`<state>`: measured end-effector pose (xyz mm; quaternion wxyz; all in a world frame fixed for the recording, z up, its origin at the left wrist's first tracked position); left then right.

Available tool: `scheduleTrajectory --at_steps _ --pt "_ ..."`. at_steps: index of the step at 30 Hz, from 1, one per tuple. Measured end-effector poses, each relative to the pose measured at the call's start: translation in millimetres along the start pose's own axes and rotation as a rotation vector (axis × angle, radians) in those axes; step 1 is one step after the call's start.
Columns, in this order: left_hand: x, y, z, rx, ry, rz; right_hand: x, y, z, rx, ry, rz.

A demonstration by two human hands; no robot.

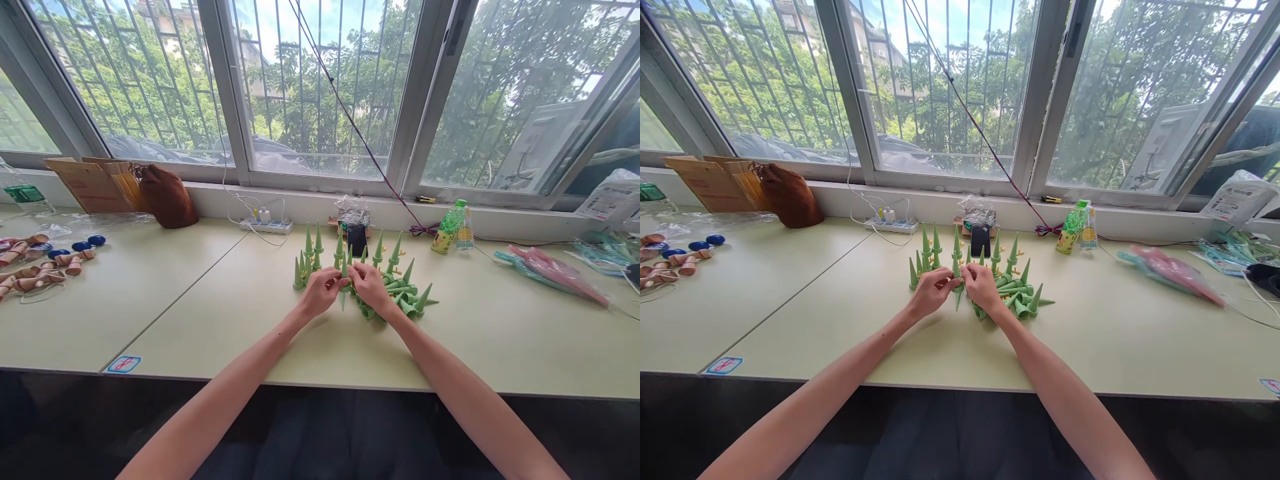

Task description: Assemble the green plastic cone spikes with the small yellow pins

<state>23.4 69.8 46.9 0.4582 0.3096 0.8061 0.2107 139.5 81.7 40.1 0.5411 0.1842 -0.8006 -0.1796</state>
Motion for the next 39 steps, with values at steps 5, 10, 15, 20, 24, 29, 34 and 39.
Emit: scheduleTrajectory --at_steps 5,10,15,20,24,29,34,39 --pt "4.8 -0.4 2.2 0.01 -0.078 -0.055 0.0 -0.8 0.5 0.011 0.007 -0.012" --pt "13.0 -3.8 11.2 0.131 -0.256 -0.252 9.7 -2.6 -2.6 0.0 -0.033 -0.067" --pt "14.4 -7.2 16.5 0.207 -0.363 -0.343 15.5 -3.7 -2.8 -0.009 -0.072 -0.099" --pt "19.7 -5.5 16.2 0.193 -0.315 -0.345 15.3 -3.4 -3.7 -0.038 -0.086 -0.092" --pt "21.1 -2.0 12.2 0.153 -0.302 -0.326 17.9 -4.1 -1.3 -0.019 -0.044 -0.081" --pt "25.1 -0.1 8.2 0.085 -0.368 -0.339 22.2 -6.7 2.9 0.023 -0.046 -0.093" --pt "27.1 0.5 13.6 0.11 -0.436 -0.331 26.8 -9.0 5.4 0.038 -0.054 -0.14" --pt "28.1 -0.4 18.1 0.158 -0.481 -0.322 29.0 -10.3 8.0 0.054 -0.054 -0.173"
Point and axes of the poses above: each hand's wrist, its own y-axis towards the middle knuckle, its own z-axis out of the palm, x = y × z, the point moved 10 cm from there along y, towards the middle knuckle, and after that the axes turned 4 degrees about y, right-handed, at the moved point
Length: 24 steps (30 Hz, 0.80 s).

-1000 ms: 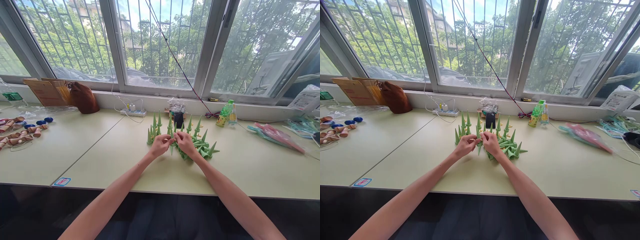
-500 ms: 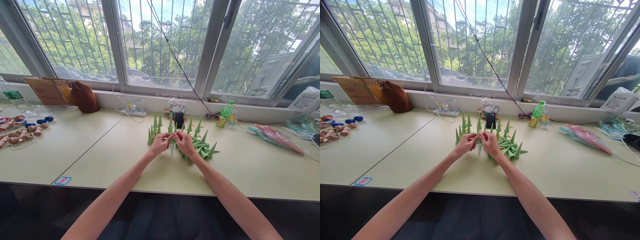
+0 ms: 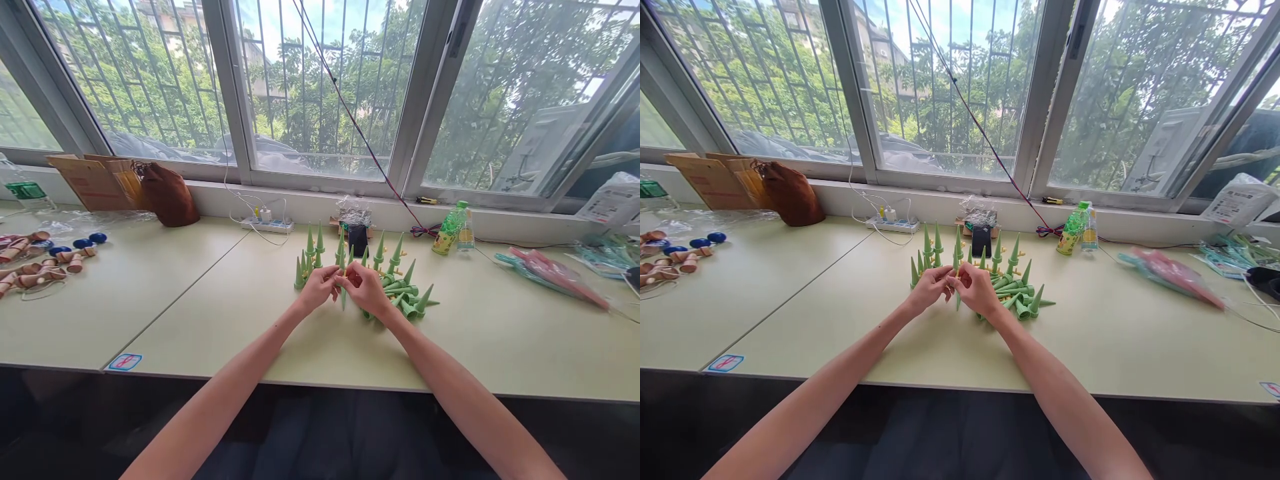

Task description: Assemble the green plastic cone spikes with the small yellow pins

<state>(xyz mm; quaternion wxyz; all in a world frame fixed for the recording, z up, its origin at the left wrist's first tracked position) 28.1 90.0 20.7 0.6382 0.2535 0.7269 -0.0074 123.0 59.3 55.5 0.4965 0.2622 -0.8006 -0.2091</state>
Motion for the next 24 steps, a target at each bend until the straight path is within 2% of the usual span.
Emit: scheduleTrajectory --at_steps 13,24 --pt "-1.6 -4.1 3.9 0.06 -0.013 -0.04 1.9 -0.5 5.1 0.059 -0.078 -0.018" --pt "-1.2 -3.9 4.9 0.065 -0.03 -0.05 3.1 0.1 4.6 0.037 -0.076 -0.038"
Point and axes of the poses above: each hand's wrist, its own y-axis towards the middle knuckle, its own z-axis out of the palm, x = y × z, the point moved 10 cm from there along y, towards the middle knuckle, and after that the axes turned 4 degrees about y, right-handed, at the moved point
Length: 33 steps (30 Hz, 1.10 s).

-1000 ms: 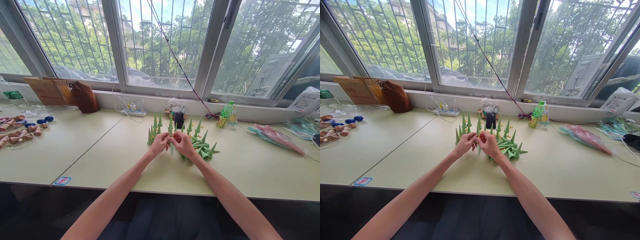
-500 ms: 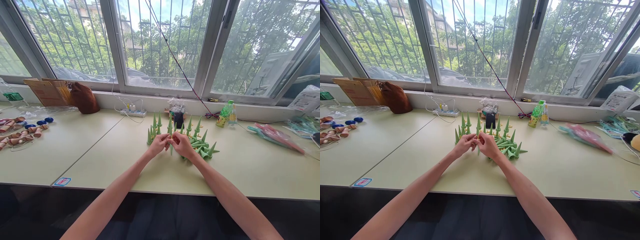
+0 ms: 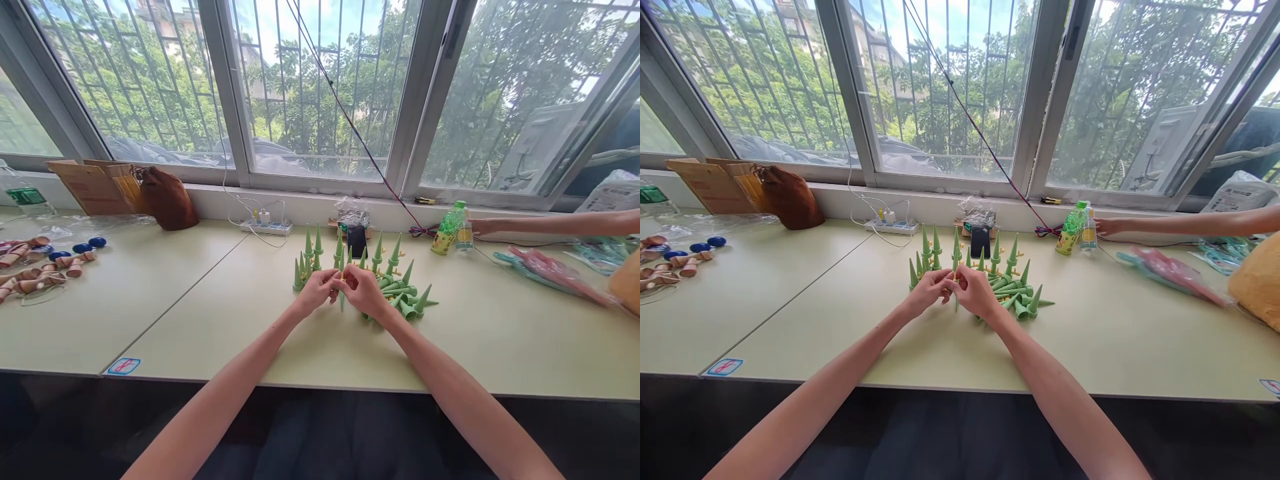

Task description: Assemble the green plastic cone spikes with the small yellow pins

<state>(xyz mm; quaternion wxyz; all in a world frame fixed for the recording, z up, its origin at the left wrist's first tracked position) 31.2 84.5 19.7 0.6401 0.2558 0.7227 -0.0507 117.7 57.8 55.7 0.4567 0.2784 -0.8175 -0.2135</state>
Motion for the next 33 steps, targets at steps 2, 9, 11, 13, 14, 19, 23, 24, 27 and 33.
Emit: scheduleTrajectory --at_steps 2,9,11,13,14,19,23,24,27,33 --pt "0.0 0.4 0.3 -0.005 -0.007 -0.001 -1.3 0.2 -1.0 -0.016 -0.001 0.013" --pt "-0.1 2.7 -6.9 -0.08 0.02 0.022 -7.0 0.8 -6.8 -0.07 -0.014 0.072" --pt "-1.8 2.4 -12.3 -0.127 0.055 0.032 -7.0 1.1 -8.4 -0.079 -0.01 0.075" --pt "-4.7 1.1 -18.5 -0.182 0.09 0.04 -7.4 1.5 -10.7 -0.091 -0.015 0.079" --pt "-6.3 0.2 -21.8 -0.214 0.111 0.044 -7.8 1.8 -12.1 -0.097 -0.022 0.081" --pt "-13.3 -4.2 -35.2 -0.353 0.233 0.074 -12.9 2.9 -24.0 -0.165 -0.127 0.079" --pt "-11.8 -3.9 -37.8 -0.379 0.252 0.091 -21.8 4.1 -24.6 -0.137 -0.278 0.096" --pt "-11.2 -3.8 -38.4 -0.383 0.252 0.093 -22.9 4.5 -22.2 -0.111 -0.302 0.087" --pt "-9.1 -3.2 -38.9 -0.383 0.237 0.091 -23.2 5.3 -12.0 -0.02 -0.348 0.034" --pt "-6.0 -3.1 -41.2 -0.403 0.201 0.081 -30.3 3.4 3.6 0.106 -0.415 0.037"
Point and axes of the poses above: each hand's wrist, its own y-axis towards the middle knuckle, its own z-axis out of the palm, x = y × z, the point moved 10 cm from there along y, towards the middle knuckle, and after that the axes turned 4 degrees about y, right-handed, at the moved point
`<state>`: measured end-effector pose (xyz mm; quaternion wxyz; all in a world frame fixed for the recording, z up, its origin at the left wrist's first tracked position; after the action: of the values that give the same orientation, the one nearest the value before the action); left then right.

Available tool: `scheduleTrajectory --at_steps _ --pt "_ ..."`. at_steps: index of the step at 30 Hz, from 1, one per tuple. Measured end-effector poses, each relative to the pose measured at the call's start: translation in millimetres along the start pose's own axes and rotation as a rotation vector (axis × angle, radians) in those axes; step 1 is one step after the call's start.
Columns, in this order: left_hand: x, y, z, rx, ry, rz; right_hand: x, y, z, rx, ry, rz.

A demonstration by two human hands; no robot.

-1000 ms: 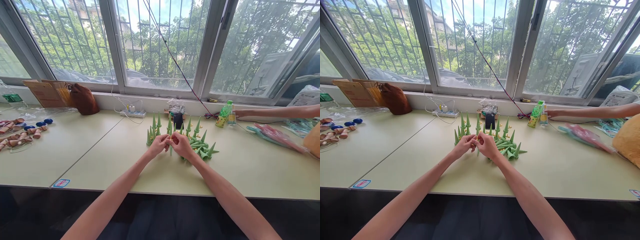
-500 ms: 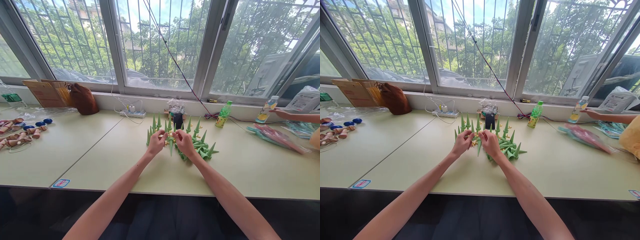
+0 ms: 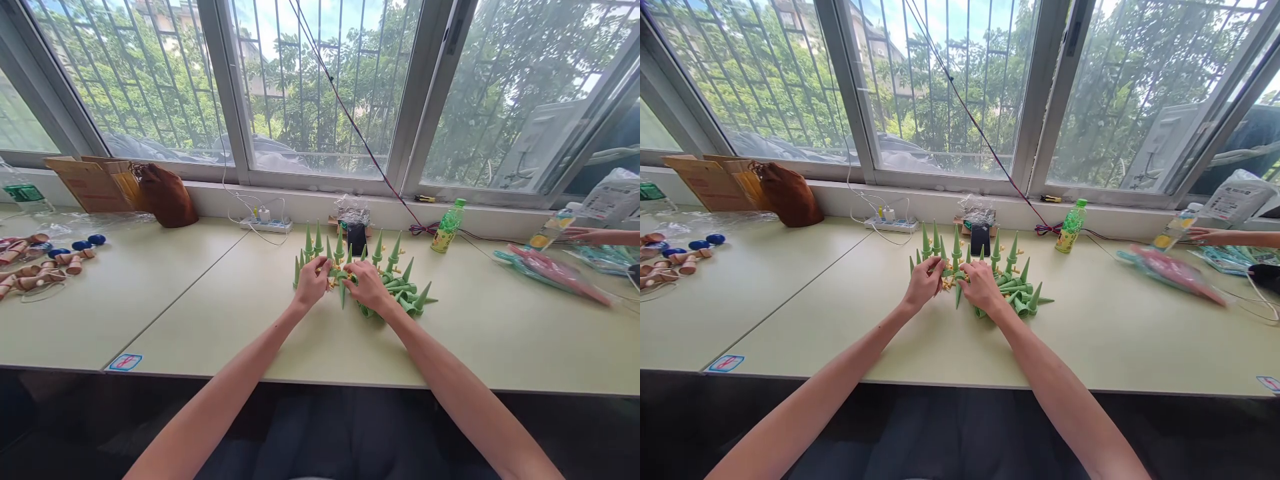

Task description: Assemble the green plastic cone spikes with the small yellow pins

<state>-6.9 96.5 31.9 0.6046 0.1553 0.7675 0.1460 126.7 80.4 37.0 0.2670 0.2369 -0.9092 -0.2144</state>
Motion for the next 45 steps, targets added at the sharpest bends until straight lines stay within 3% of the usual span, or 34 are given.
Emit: scheduleTrajectory --at_steps 9,22,33,45 --pt "1.5 0.6 0.9 0.009 -0.05 -0.019 0.3 -1.2 7.3 0.05 -0.013 0.001" --pt "-4.5 -0.9 13.6 0.126 -0.183 -0.032 9.4 -2.2 8.7 0.054 -0.015 -0.028" --pt "-12.8 -2.4 -7.4 -0.093 0.149 0.081 26.7 -7.3 21.1 0.14 -0.081 -0.185" --pt "-18.7 -5.0 -13.5 -0.165 0.23 0.095 39.1 -12.2 32.6 0.246 -0.118 -0.25"
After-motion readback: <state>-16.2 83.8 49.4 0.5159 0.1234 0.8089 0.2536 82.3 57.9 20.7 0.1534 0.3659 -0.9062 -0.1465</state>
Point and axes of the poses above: each hand's wrist, its own y-axis towards the middle knuckle, its own z-axis out of the palm, x = y × z, the point moved 10 cm from there along y, towards the middle knuckle, and after that the axes turned 4 degrees about y, right-handed, at the moved point
